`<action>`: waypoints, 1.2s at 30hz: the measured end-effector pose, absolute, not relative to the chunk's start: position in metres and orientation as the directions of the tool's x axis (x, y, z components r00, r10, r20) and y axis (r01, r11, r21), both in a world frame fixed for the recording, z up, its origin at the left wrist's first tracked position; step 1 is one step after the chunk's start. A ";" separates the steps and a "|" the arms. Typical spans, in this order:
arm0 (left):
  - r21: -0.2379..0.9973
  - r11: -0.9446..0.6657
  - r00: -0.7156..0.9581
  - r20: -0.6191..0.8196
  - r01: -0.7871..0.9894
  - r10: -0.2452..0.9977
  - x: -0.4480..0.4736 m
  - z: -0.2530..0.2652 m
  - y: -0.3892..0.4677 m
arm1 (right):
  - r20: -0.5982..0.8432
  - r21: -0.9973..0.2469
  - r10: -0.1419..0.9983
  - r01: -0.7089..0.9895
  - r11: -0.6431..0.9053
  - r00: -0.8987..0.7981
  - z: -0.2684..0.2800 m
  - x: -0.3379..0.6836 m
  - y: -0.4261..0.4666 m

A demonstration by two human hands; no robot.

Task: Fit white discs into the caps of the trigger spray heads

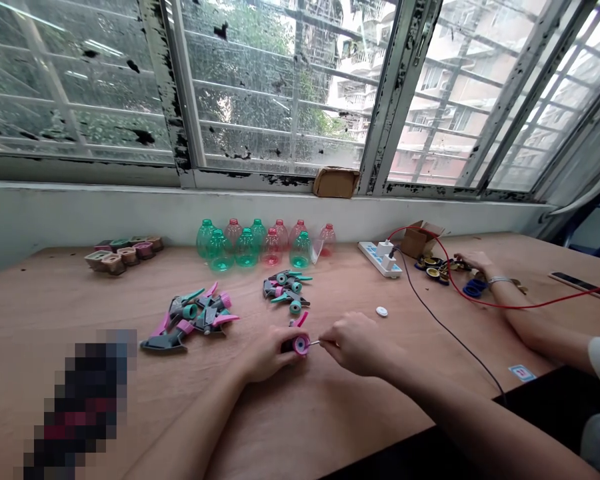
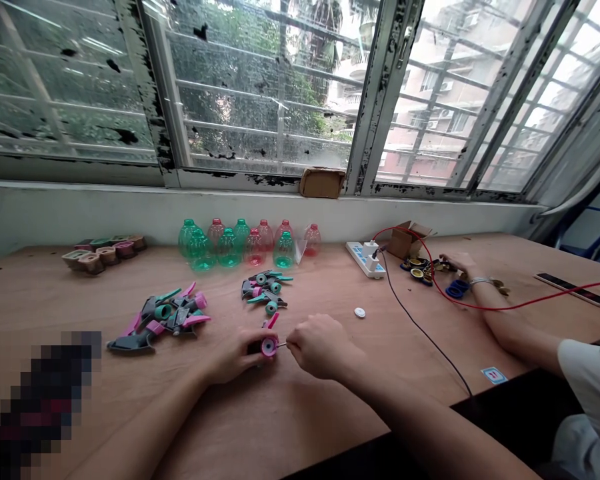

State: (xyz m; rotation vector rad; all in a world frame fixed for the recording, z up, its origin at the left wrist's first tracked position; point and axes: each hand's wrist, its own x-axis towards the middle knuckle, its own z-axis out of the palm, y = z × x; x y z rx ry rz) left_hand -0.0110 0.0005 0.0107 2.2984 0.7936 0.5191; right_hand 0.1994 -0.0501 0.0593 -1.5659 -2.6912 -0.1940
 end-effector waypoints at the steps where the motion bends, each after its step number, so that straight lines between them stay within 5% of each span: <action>1: 0.690 -0.605 0.741 0.149 0.396 0.655 -0.011 0.011 0.001 | 0.098 0.048 0.856 0.861 0.506 -0.508 0.056 0.203 -0.047; 6: 0.699 -0.592 0.725 0.154 0.400 0.671 -0.010 0.011 0.002 | 0.238 -0.091 0.823 0.832 0.547 -0.516 0.037 0.215 -0.045; 11: 0.705 -0.561 0.684 0.149 0.433 0.714 -0.008 0.008 0.004 | 0.298 0.044 0.784 0.828 0.558 -0.544 0.039 0.213 -0.046; 19: 0.711 -0.551 0.661 0.162 0.437 0.733 -0.007 0.009 0.005 | 0.280 0.216 0.775 0.824 0.524 -0.566 0.036 0.198 -0.053; 28: 0.687 -0.604 0.726 0.160 0.405 0.669 -0.007 0.011 0.003 | 0.007 0.173 0.881 0.868 0.465 -0.473 0.065 0.178 -0.068; 36: 0.685 -0.617 0.748 0.157 0.389 0.645 -0.007 0.016 0.000 | 0.084 0.045 0.842 0.846 0.531 -0.532 0.064 0.203 -0.043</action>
